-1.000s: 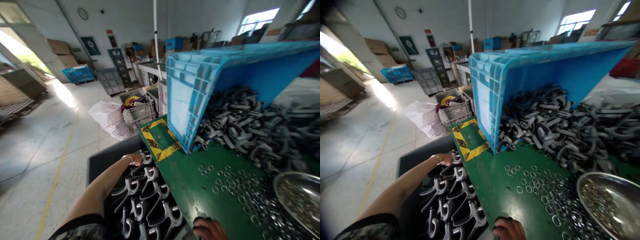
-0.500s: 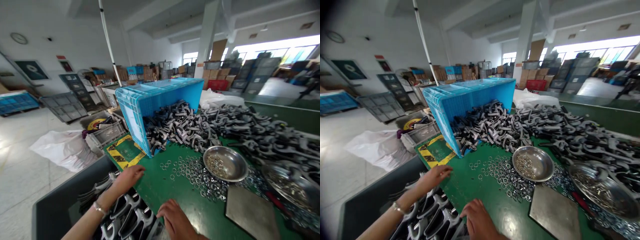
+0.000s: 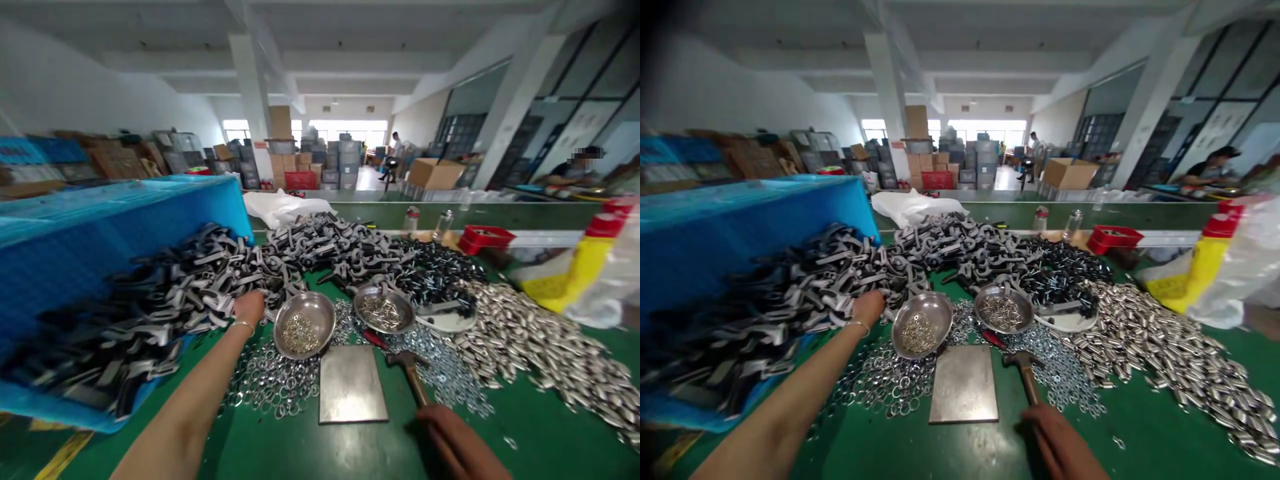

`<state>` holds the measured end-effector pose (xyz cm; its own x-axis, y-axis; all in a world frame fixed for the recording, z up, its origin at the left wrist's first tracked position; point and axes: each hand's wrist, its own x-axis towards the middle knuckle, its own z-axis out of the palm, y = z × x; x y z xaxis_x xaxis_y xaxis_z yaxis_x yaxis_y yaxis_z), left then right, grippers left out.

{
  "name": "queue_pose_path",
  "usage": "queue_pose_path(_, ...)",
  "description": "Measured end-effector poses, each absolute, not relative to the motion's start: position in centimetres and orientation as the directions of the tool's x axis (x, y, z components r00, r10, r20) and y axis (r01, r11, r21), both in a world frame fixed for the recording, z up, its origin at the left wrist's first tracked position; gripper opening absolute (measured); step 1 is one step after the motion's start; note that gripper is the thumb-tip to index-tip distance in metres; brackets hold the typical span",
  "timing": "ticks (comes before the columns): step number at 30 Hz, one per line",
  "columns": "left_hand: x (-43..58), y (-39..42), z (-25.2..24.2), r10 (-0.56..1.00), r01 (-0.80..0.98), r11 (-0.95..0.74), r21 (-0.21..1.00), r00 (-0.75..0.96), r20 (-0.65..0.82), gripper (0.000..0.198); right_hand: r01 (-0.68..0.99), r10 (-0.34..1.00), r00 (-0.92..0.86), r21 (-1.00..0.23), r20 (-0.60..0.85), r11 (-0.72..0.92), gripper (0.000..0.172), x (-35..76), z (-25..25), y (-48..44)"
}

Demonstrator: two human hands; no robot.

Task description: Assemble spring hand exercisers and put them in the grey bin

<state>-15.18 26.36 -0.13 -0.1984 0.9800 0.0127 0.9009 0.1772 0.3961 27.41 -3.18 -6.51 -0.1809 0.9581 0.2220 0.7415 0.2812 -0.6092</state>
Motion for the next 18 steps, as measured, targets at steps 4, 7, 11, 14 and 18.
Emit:
queue_pose_path(4,-15.9,26.4,1.0,0.972,0.859,0.157,0.487,-0.223,0.080,0.019,0.860,0.973,-0.032,-0.490,0.227,0.142,0.028,34.8,-7.0,2.1)
queue_pose_path(7,-17.0,23.7,2.1,0.967,0.786,0.046,0.617,-0.191,0.171,0.030,0.931,0.972,-0.011,-0.352,0.235,0.095,0.029,37.1,-7.4,7.5)
queue_pose_path(11,-14.5,15.7,1.6,0.963,0.672,-0.118,0.731,-0.103,0.250,0.033,0.939,0.977,0.051,-0.344,0.207,0.024,0.016,37.8,-8.0,12.1)
queue_pose_path(14,-8.4,10.4,-0.1,0.950,0.606,-0.294,0.739,0.271,0.156,0.011,0.914,0.982,0.086,-0.407,0.167,-0.010,0.012,38.0,-8.4,13.3)
queue_pose_path(18,1.1,10.2,-2.9,0.799,0.701,-0.570,0.429,0.595,0.089,0.020,0.816,0.977,0.179,-0.572,0.118,-0.081,0.025,38.4,-7.6,13.2)
